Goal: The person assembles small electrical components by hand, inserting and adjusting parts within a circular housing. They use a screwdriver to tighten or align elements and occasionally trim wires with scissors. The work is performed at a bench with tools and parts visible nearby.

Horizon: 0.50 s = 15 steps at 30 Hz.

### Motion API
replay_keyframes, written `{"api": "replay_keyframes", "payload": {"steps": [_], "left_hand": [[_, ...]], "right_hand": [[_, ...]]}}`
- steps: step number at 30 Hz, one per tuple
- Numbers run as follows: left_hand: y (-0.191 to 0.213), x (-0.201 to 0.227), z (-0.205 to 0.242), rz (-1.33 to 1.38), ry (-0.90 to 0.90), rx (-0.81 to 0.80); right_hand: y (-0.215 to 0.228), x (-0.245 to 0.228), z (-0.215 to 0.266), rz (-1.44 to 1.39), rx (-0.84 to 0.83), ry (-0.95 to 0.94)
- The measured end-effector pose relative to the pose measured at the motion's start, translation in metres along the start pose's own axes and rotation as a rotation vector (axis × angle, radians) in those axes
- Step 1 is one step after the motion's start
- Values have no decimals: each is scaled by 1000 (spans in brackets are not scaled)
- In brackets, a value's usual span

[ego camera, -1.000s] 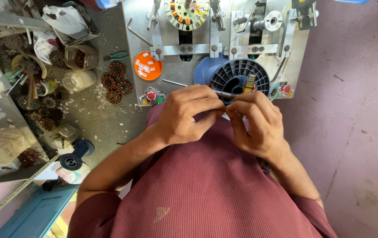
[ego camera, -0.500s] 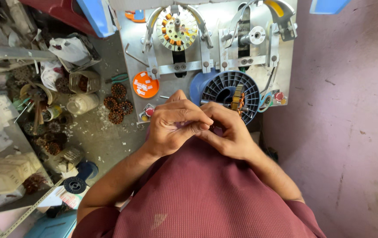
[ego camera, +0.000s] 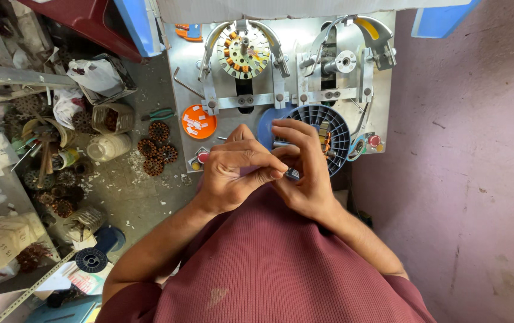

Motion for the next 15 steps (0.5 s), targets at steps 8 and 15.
{"api": "replay_keyframes", "payload": {"steps": [8, 15], "left_hand": [[6, 2, -4, -142, -42, 131], [15, -5, -10, -306, 68, 6]], "right_hand": [[9, 2, -3, 212, -48, -83], [30, -13, -5, 362, 105, 130]]}}
Point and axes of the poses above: each hand's wrist, its own z-axis away from the middle knuckle, its own y-axis out of the back of the hand, x = y × z, the point moved 3 cm from there along -z, towards the middle knuckle, and after that the axes turned 11 degrees about x, right-handed, at the moved point
